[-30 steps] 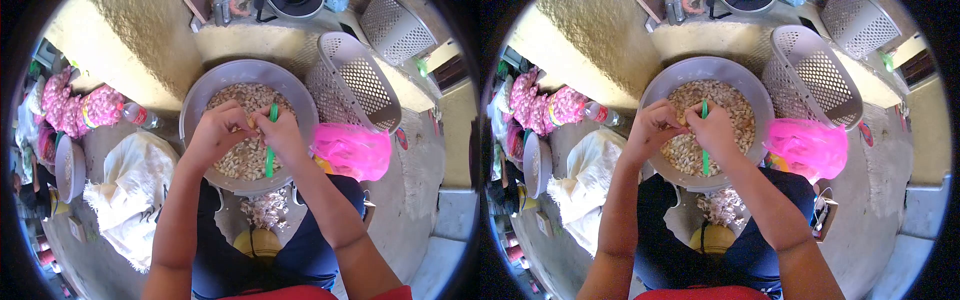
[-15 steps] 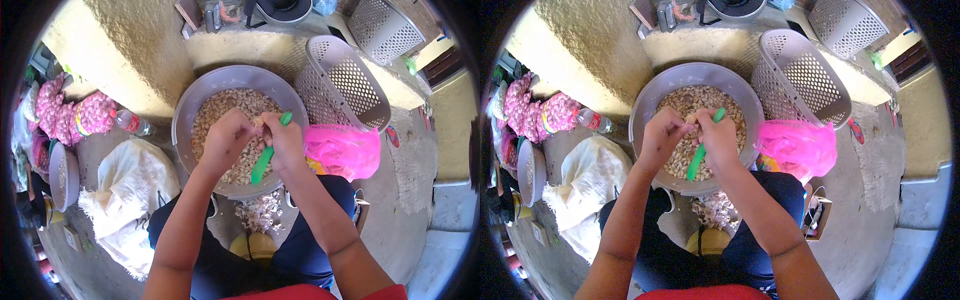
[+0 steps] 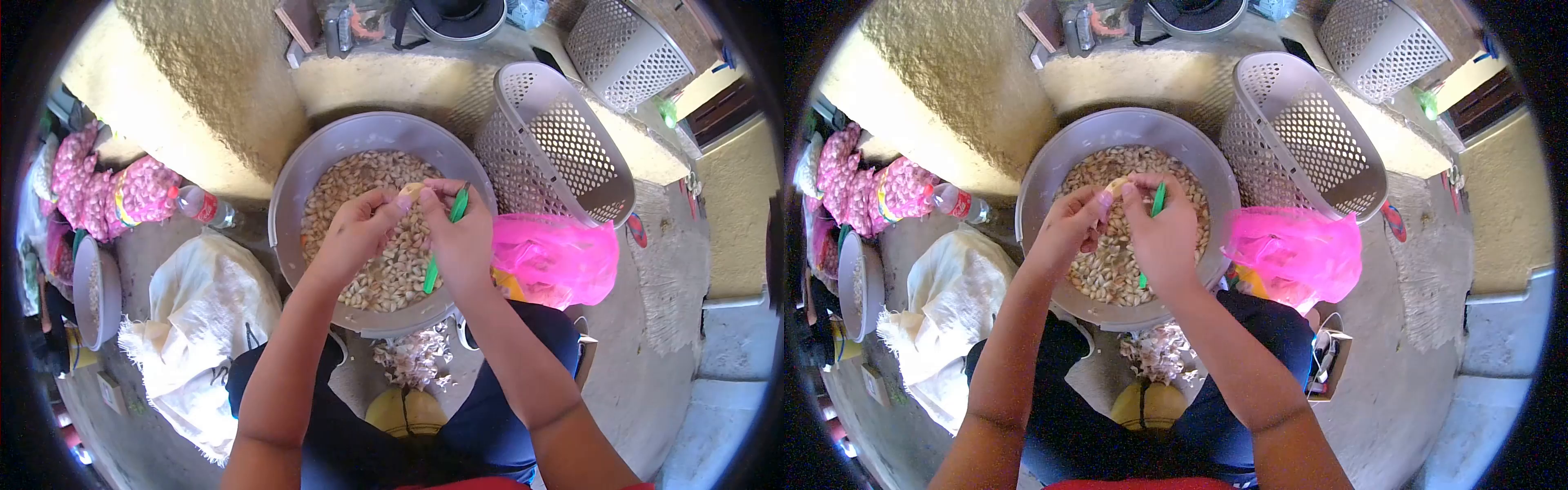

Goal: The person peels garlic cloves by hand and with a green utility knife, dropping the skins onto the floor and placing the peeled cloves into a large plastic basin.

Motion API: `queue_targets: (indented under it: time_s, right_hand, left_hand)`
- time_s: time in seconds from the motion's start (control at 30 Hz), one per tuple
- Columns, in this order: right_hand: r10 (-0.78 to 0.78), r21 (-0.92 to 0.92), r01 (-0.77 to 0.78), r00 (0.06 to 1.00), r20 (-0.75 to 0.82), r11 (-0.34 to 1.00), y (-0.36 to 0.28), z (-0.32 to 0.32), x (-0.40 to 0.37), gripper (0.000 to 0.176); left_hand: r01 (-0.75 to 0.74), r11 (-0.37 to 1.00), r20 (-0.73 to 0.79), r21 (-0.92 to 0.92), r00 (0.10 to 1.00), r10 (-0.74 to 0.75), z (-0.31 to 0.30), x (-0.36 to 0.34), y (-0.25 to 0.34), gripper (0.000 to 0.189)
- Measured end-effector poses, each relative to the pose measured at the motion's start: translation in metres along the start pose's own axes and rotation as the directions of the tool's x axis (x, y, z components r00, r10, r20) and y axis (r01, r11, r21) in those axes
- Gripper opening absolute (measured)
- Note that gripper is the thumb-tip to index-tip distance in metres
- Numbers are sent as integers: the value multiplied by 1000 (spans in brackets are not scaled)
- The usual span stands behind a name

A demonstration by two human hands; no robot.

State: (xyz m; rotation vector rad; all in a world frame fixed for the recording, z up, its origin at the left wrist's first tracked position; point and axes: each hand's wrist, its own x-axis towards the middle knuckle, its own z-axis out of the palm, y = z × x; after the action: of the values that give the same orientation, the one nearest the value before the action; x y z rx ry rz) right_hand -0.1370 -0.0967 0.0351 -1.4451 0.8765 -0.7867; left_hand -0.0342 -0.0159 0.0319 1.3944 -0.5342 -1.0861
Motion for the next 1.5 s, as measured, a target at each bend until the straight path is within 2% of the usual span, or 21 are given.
queue_targets:
  time_s: [0.03,0.13,0.23,0.33,0.43,0.53,0.63,0.73,0.83,0.93,1.03,1.13,1.23,1.33,1.43,1.5]
  right_hand:
    - [-62,-37,61,998,-9,997,3,0,-1,19]
    - [34,-61,-32,999,32,998,-4,-3,-5,19]
    - [-12,-74,24,987,160,997,0,-7,-5,22]
    - [7,-114,30,950,312,993,-3,-16,-2,27]
    - [22,-250,103,891,454,963,-10,-26,1,33]
    - [-102,-223,249,850,517,943,-12,-28,-1,31]
    - [-118,-212,253,858,500,944,-9,-21,-6,28]
    - [-21,-170,85,938,347,982,-3,-18,-5,27]
    - [-21,-92,47,964,267,995,-3,-18,-4,27]
    - [244,-83,-230,919,309,970,-17,-15,-8,26]
    - [182,-12,-191,915,359,982,-7,-13,-7,26]
    - [201,-21,-216,860,469,976,-16,-17,-6,27]
    - [-49,-48,76,907,418,996,9,-16,0,27]
    - [-27,-236,158,878,478,959,7,-25,3,27]
    - [119,-66,-99,819,562,993,-9,-29,2,31]
    - [148,-59,-139,810,568,989,-10,-31,2,32]
  left_hand:
    - [16,999,34,29,999,-17,0,1,-1,25]
    - [35,994,46,-104,998,-31,0,2,-3,22]
    - [48,993,41,-104,998,-44,-5,3,-4,19]
    - [31,999,84,45,996,-34,-10,2,5,16]
    - [33,977,119,212,991,-60,-17,-2,15,18]
    - [-92,908,175,409,984,21,-28,0,9,19]
    - [-152,868,227,473,973,46,-27,-1,7,22]
    - [-215,919,143,330,974,176,-18,-2,8,25]
    - [-208,936,116,284,977,182,-11,-3,14,29]
    - [-56,996,121,67,992,48,-13,-4,12,30]
    - [-9,994,99,-113,995,20,-13,-2,5,25]
    - [3,974,120,-227,992,25,-18,1,3,22]
    - [59,945,182,-322,983,1,-20,2,7,22]
    - [105,940,245,-323,969,-24,-23,4,5,28]
    - [116,936,270,-332,963,-24,-23,3,2,28]
    - [142,924,307,-354,951,-28,-25,5,-1,30]
